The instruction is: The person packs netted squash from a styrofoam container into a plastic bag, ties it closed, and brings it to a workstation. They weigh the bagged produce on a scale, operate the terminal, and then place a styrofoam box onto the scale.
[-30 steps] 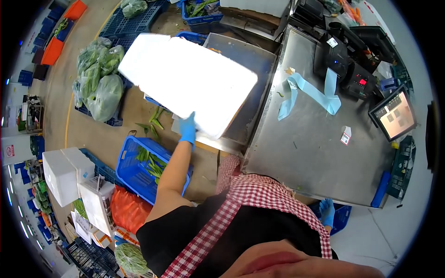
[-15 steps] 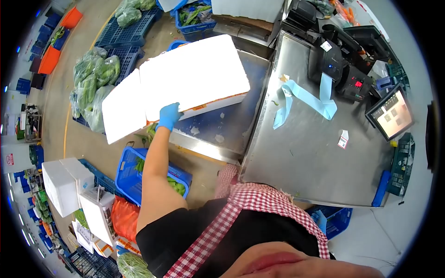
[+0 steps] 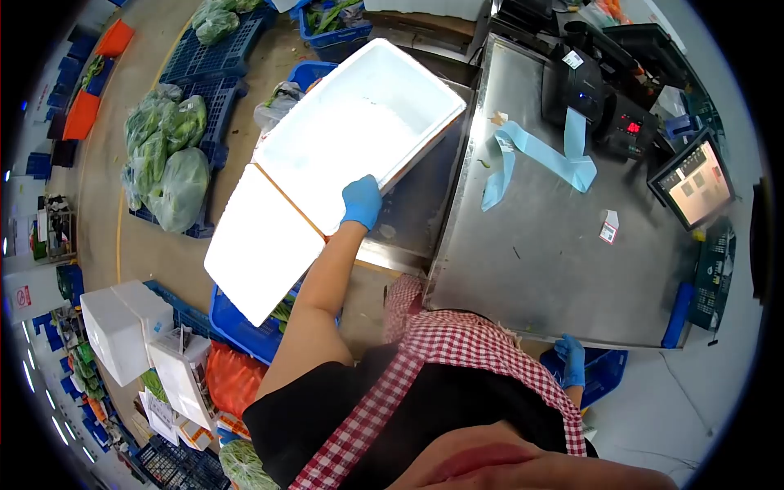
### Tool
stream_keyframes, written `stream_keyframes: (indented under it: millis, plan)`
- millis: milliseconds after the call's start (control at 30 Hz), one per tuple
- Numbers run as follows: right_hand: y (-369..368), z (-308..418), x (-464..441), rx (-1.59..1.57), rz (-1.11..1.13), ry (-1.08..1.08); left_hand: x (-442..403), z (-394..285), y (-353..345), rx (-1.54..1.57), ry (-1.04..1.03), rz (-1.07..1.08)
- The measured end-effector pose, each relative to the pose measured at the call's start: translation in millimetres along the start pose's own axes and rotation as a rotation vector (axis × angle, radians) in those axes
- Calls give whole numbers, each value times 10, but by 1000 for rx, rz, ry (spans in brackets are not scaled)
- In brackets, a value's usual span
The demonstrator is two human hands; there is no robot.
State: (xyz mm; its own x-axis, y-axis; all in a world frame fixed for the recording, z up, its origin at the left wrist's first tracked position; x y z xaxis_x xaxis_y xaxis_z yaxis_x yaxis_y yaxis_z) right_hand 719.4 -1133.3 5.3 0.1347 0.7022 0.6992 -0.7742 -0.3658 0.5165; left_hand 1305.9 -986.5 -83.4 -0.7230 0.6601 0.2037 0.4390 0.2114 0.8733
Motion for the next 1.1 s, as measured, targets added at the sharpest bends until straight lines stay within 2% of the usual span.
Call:
stream_keyframes:
  millis: [33,133,200,233,300,333,400,433,500,600,633,700,733,767,867,1100]
  plan:
    - [-22,1,18,3,-30,-1,35,-28,17,7,2,-16]
    - [118,-494,-303,7,127,-10,163,-51,44,56,47,-38]
    - [257,-1018,-608,-125,290,-32,208,6,87,131,138,-29]
    - [302,-1223,-709,-190,371,-42,212,54,121,123,93,-90]
    - [366,-1490,-795,-128,311,-137,193,229,232,109,-4,-211]
    - [364,-1524,-763,-101,277,-188,139,295,505,94,63,-155]
    - [374,-1500,-669,-13,168,-206,84,531,1090,79,-4,-228]
    - [329,-1325,-518,28,121,-206,64,633,1428,111,27,-215]
    - [187,-888,-154,80,85,-154,117,623,2179,366,51,-209]
    - [227,-1128,-544,31,228,-118,178,876,2903,829,64,-252]
    - [224,-1183,-646,-4,233,-176,202,1108,3062,897,131,-249]
    - [160,-1053,-710,67,248,-73,268,1475,3334,1068,232,-301]
    - [96,-967,-725,101,253,-22,327,1609,3412,1172,269,-357]
    - [64,-922,-762,166,227,-57,438,1642,3487,1259,380,-274]
    - [-6,-787,-645,406,166,83,764,1801,3462,1390,455,-244]
    - [-21,-591,-395,347,198,68,1202,2260,3150,1614,511,-379]
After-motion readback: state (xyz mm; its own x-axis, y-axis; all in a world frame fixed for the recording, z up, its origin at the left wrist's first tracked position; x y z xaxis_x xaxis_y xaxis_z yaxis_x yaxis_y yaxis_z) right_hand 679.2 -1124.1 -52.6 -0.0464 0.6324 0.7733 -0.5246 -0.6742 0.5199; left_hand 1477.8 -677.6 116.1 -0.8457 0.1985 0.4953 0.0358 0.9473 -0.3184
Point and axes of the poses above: each hand's wrist, its own x-axis away from the middle knuckle, its own y-axis out of the back of the hand, z = x × y, the point moved 1 cm from there along -x, towards the middle knuckle, and after that the axes turned 12 degrees about x, right-handed, at the moved point
